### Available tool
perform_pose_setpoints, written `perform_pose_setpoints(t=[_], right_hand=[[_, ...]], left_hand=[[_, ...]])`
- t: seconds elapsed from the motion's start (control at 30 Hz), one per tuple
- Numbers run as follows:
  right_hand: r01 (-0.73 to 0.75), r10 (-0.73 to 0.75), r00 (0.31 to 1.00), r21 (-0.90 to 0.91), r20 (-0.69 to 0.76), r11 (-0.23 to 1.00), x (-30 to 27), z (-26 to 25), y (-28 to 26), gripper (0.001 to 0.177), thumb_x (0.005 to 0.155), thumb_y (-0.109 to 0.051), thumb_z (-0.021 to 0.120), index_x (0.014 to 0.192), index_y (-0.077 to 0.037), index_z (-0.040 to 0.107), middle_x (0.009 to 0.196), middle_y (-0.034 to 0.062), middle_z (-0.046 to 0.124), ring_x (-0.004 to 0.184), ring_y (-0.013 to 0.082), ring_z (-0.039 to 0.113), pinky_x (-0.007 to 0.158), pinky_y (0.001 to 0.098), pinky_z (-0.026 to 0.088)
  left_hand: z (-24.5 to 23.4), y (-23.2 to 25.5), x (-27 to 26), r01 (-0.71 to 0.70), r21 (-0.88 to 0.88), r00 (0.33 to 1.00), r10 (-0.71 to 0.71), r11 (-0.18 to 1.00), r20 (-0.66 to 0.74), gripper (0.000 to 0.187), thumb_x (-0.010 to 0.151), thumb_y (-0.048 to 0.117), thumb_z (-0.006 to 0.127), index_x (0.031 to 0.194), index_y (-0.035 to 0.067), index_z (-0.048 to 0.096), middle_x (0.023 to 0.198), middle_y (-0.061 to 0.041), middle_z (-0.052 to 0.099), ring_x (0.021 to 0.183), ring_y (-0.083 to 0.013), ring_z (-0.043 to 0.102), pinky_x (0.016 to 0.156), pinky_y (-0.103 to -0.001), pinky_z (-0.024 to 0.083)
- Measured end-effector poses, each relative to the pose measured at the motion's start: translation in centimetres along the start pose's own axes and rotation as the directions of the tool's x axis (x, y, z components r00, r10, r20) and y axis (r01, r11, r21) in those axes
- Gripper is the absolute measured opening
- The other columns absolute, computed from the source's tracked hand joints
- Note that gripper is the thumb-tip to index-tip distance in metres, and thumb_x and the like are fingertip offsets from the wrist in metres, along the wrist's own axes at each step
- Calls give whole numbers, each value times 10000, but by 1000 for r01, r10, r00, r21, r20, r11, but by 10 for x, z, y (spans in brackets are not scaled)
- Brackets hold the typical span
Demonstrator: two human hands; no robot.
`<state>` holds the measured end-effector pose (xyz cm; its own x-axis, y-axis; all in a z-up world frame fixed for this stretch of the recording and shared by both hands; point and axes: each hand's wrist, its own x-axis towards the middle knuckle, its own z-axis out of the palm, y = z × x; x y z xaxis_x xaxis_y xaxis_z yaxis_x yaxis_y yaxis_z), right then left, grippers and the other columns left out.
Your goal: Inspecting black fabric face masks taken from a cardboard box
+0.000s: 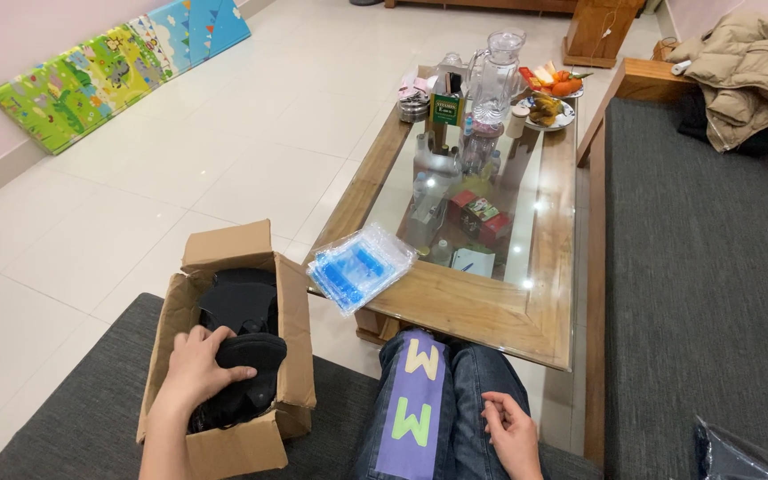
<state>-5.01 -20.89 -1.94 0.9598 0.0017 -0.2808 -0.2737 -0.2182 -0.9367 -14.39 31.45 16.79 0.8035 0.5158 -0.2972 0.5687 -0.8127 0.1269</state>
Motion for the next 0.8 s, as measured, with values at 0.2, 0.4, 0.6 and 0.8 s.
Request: perform_pose_setpoints(t=[0.2, 0.4, 0.6, 0.8], right_hand=[[12, -12, 1000, -26, -13, 1000, -4, 1, -9, 198, 960, -126, 655, 1087, -63, 792, 756, 95, 719, 581, 153, 613, 453, 285, 503], [-27, 27, 1000, -15, 13, 1000, -2, -1, -5, 225, 972, -109, 628, 1118, -49, 789, 794, 99, 711, 615, 172, 615, 482, 305, 514], [12, -11, 1000, -15, 2, 1000, -1, -1, -1, 215, 962, -117, 644, 1105, -64, 795, 777, 94, 722, 603, 160, 628, 479, 293, 519], [-10, 11, 1000, -39, 15, 999, 1, -2, 4, 210, 958, -139, 646, 1080, -82, 807, 777, 70, 713, 621, 152, 632, 490, 295, 537]], left_hand=[[-25, 19, -30, 21, -143, 998, -14, 989, 54, 582, 742, 501, 872, 1177, 251, 577, 1128, 1, 766, 1077, -238, 708, 879, -382, 499], [-43, 26, -45, 133, -261, 989, -111, 956, 99, 665, 785, 413, 888, 1325, 261, 532, 1151, -70, 769, 987, -269, 723, 802, -379, 519], [-38, 23, -51, 101, -297, 994, -112, 950, -19, 600, 763, 343, 882, 1294, 282, 608, 1158, -25, 788, 1057, -256, 724, 884, -374, 518], [-63, 46, -80, 93, -416, 975, -167, 905, -145, 593, 781, 340, 846, 1301, 244, 578, 1328, -45, 698, 1224, -274, 663, 987, -429, 488]])
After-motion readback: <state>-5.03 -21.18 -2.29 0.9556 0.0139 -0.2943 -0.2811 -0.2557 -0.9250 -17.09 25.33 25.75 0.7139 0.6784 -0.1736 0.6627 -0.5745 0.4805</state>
